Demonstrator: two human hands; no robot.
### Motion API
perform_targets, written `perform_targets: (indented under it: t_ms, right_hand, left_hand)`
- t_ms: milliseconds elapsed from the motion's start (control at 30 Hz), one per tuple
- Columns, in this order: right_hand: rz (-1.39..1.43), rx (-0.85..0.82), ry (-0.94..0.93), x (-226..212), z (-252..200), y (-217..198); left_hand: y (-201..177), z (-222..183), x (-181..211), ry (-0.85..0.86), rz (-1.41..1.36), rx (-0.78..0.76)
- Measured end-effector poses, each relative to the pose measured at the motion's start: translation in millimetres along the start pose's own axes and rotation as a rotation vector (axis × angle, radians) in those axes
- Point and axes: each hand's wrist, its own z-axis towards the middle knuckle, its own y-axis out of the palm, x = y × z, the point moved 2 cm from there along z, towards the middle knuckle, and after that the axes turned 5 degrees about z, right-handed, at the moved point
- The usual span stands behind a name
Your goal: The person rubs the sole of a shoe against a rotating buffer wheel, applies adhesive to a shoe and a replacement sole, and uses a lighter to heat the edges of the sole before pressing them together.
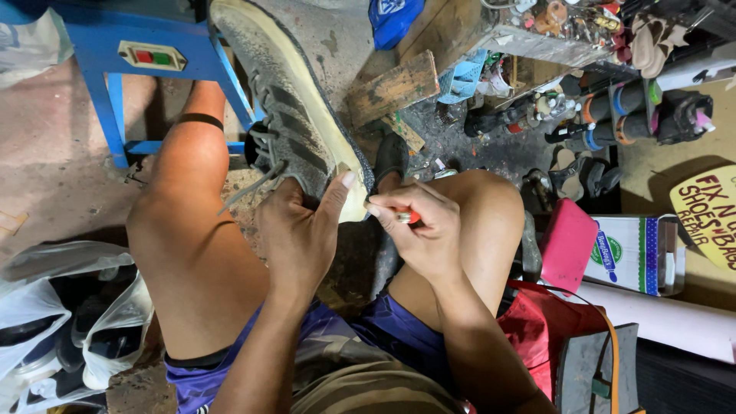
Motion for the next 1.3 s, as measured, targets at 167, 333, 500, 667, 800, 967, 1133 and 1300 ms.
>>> perform_targets:
  t_ms: [167, 333, 500, 667, 800, 967, 1133, 1300]
  right_hand:
    - [0.051, -0.042, 0.111, 6.1, -1.1, 5.1]
    - [0.717, 0.115, 0.49, 24.9, -2.4, -3.5]
    - [1.046, 0.184, 0.485, 31.1, 2.1, -17.1]
    - [1.123, 0.199, 0.518, 31.5, 1.2, -17.1]
    - [1.053, 0.217, 0.567, 32.2, 0.4, -14.7]
    - [0.949, 0.111, 0.511, 29.9, -0.1, -11.3]
    - [1.004, 0.15, 0.507, 20.0, 6.8, -17.0]
    - [1.066, 0.398, 0.558, 25.8, 16.7, -65.9]
  left_hand:
    - [-0.5, 0.9, -3.5, 0.024, -0.054, -0.028]
    - [6.3, 2.6, -12.7, -0.067, -0.259, -0.102]
    - [21.1, 8.3, -34.7, -0.25, -0.637, -0.209]
    - [32.1, 9.6, -60.1, -0.386, -0.823, -0.272]
    - [41.9, 10.4, -72.1, -0.53, -0.946, -0.285]
    - [48.6, 7.5, -84.0, -0.575, -1.058, -0.304]
    - [50.1, 11.6, -93.8, -0.589, -1.032, -0.31]
    - [35.5, 17.8, -101.2, -0.58, -0.666, -0.424]
